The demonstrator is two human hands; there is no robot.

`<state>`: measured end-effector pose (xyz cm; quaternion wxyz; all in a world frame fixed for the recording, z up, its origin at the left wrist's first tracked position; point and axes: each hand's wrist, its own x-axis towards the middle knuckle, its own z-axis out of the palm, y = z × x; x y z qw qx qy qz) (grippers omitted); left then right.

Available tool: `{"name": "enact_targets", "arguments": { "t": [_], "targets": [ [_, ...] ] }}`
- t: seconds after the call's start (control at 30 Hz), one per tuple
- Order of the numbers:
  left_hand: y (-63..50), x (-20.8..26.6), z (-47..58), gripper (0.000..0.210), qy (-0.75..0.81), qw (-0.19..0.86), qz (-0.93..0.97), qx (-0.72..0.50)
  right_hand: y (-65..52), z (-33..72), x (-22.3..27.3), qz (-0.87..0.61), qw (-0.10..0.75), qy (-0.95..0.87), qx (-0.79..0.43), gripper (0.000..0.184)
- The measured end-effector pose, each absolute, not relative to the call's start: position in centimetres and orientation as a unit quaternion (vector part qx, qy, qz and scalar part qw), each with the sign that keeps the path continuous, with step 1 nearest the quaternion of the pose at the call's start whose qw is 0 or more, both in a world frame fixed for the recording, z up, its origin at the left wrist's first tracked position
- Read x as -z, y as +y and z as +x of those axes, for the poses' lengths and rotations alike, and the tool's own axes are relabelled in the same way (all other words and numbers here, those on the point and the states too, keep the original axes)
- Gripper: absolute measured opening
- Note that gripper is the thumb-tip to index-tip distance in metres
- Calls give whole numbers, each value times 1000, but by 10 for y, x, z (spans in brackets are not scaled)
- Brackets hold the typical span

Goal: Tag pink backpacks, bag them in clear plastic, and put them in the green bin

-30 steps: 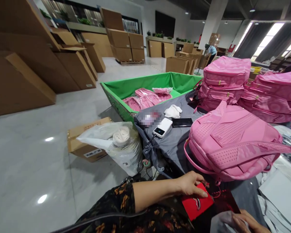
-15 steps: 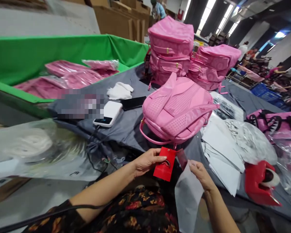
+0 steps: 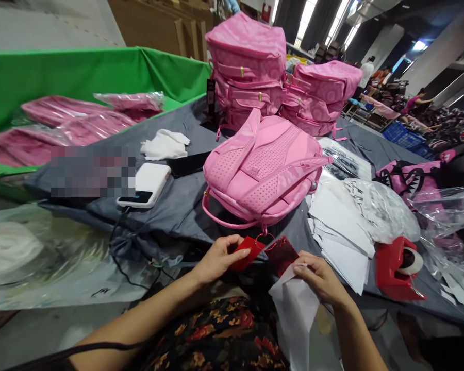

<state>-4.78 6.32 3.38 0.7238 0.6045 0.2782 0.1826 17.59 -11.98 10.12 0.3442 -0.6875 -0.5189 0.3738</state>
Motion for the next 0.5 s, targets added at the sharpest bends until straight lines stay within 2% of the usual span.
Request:
{"name": "enact_targets", "arguments": {
  "t": [0.1, 0.17, 0.3, 0.43, 0.5],
  "targets": [
    [45, -50, -55, 26, 256, 561, 749, -243, -122, 166, -98, -715, 279, -570, -293, 38],
    [30, -61, -59, 27, 213, 499, 807, -232, -124, 155, -90, -720, 247, -590, -270, 31],
    [23, -61, -59, 28, 187, 495, 823, -207, -142, 143, -77, -695, 241, -597, -319, 30],
    [51, -39, -43, 28, 293, 498, 760, -296, -192, 162, -92, -744, 324, -499, -305, 39],
    [57, -33, -30, 37, 299, 555, 719, -292, -218, 177, -106, -769, 359, -459, -263, 40]
  ]
}}
